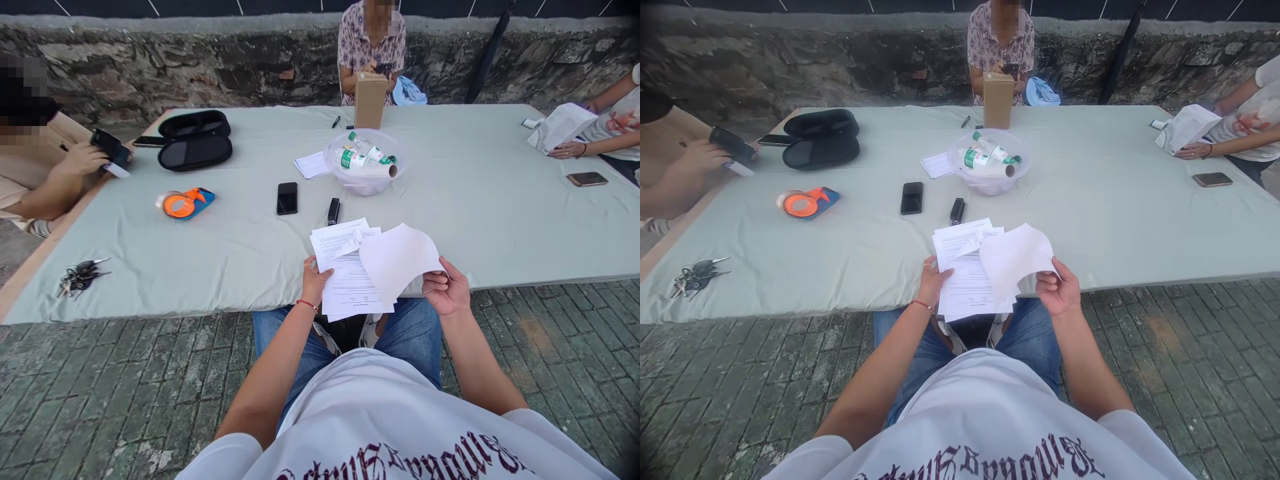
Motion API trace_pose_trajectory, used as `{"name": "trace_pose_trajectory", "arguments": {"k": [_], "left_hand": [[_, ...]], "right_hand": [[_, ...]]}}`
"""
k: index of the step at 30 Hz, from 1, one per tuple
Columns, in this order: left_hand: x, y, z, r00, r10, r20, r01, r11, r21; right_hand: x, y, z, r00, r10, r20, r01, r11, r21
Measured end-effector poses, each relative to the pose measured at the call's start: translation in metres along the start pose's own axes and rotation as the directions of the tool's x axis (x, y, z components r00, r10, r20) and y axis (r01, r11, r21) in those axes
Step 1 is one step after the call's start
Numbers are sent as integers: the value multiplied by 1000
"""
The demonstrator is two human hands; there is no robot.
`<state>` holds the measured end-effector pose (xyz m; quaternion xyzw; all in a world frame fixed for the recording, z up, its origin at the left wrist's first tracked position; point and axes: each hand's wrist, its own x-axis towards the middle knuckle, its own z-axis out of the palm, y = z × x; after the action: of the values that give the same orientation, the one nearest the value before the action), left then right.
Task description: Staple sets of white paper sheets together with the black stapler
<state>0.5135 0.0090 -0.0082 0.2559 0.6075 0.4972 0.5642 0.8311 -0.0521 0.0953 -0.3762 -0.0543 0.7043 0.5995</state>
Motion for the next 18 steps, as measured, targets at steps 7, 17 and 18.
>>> {"name": "trace_pose_trajectory", "arguments": {"k": [7,17,18], "left_hand": [[-1,1,0,999,-18,-28,19,999,29],[-3,5,-2,998,-65,-19,66,997,46],[-4,4,-2,998,-53,-19,54,997,60]], "right_hand": [[0,-11,43,982,-171,78,178,980,-90],[10,15,7,998,61,-12,-60,891,-450],[11,18,-3,994,102,-42,-109,855,-507]]}}
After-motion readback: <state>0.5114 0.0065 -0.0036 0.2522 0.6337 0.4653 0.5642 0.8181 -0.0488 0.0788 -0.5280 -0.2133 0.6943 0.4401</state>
